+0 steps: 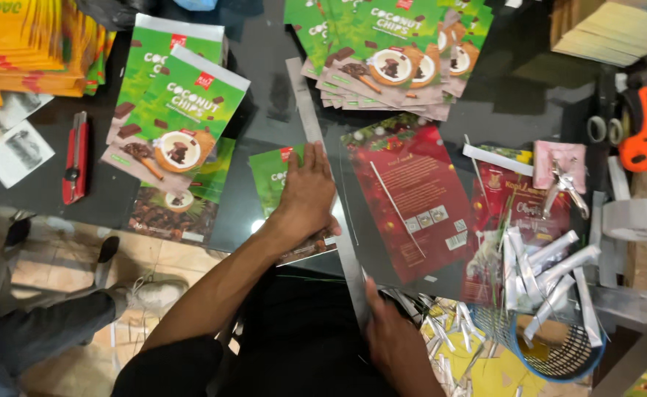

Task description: The person cuts paper packaging for snack items using a utility knife and a ruler, working through a pile of printed sheets on a table.

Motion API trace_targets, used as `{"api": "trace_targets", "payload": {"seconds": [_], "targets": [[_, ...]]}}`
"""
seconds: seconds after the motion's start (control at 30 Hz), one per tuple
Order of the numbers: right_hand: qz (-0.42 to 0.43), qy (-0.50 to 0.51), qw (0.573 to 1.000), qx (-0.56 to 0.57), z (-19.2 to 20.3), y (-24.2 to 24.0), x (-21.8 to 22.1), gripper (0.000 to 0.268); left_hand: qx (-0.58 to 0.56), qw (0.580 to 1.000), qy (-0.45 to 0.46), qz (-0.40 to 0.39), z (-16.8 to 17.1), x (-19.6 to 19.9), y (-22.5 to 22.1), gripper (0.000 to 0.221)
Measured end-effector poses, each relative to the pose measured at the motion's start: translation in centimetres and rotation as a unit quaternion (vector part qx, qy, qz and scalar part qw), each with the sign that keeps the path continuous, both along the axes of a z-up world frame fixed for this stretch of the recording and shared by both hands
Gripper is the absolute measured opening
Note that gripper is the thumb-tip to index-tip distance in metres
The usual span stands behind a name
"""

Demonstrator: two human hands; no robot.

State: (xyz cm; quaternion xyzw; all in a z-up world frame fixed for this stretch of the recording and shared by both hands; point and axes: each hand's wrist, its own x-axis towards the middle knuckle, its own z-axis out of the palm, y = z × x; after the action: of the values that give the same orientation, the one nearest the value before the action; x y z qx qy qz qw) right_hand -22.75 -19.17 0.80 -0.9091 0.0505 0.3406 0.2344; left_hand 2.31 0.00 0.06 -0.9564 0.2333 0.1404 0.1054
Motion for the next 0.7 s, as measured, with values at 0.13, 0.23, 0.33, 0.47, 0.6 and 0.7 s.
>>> {"api": "trace_targets", "payload": {"seconds": [0.13, 0.23, 0.33, 0.47, 0.6, 0.7], "targets": [[-0.084, -0.071, 0.989, 0.097, 1.2, -3.4, -3.8, 0.07, 0.052, 0.997, 0.064, 0.0, 2.1, -0.8, 0.1, 0.166], [-0.31, -0.061, 0.945, 0.081, 1.6, -5.1, -3.6, 0.054, -0.172, 0.976, 0.108, -0.081, 2.8, -4.8, 0.7, 0.129], [-0.447, -0.217, 0.861, 0.111, 2.5, -5.0, -2.3, 0.042, -0.402, 0.765, 0.398, -0.309, 4.9, -10.0, -0.7, 0.103], [-0.482, -0.381, 0.768, 0.181, 2.8, -4.2, -0.5, 0.026, -0.573, 0.71, 0.356, -0.203, 4.2, -7.7, -3.4, 0.039], [-0.512, -0.485, 0.663, 0.251, 4.2, -3.8, 1.1, 0.028, -0.3, 0.947, 0.116, -0.011, 3.9, -2.8, -5.9, 0.084], [-0.493, -0.504, 0.662, 0.254, 4.2, -4.9, 1.4, 0.026, -0.272, 0.871, 0.058, -0.405, 0.9, -8.8, -9.1, 0.018]]}}
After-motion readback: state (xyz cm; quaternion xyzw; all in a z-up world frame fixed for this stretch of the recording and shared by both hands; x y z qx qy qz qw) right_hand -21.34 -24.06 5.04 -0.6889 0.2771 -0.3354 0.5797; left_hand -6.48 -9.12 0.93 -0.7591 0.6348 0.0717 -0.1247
